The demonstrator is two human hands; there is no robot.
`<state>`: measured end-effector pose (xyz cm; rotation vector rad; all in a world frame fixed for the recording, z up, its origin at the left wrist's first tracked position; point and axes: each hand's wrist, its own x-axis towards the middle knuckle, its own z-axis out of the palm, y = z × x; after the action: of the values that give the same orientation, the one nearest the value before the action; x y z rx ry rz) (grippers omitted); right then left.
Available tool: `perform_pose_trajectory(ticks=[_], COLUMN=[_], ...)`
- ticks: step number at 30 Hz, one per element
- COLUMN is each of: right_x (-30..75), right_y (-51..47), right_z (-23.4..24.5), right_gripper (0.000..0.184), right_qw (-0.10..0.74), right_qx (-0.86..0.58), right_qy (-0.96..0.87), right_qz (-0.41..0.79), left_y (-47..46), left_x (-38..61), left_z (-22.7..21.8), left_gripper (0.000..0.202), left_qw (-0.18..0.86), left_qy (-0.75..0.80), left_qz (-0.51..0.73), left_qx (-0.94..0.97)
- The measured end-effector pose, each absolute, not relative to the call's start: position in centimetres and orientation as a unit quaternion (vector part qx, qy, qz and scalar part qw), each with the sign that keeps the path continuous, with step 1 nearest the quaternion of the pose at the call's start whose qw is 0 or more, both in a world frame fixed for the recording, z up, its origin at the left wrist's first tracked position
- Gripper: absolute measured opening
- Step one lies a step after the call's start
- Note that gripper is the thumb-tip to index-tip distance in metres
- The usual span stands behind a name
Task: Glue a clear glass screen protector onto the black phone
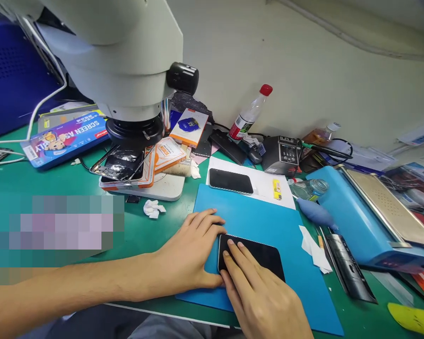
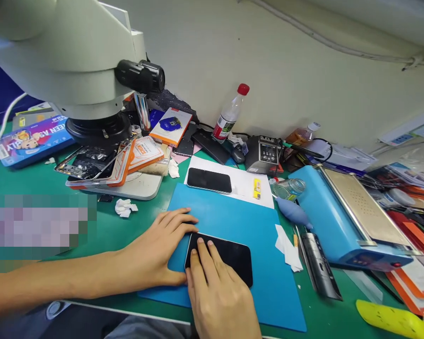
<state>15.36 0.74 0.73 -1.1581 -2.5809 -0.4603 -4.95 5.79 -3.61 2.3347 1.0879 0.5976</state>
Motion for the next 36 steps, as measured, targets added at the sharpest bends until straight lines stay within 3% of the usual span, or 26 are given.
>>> perform_pose_trajectory(ticks=[14, 36], right_x=[16.6, 16.3], right_y=[0.2, 0.7], right_z=[0.2, 0.4], right_gripper=[0.036, 0.035], right_qw=[0.028, -0.010], right_qx=[-0.336, -0.255], right_qy=[-0.923, -0.942], right_qz=[-0.185, -0.219], left_y=[6.1, 6.1], left_x=[-5.2, -5.7], left_z=[-3.7, -3.6], left_gripper=[0.076, 0.076], left_qw=[0.241, 0.216], left_qy=[0.394, 0.382], left_qz=[0.239, 0.248], left_qx=[0.854, 0.863])
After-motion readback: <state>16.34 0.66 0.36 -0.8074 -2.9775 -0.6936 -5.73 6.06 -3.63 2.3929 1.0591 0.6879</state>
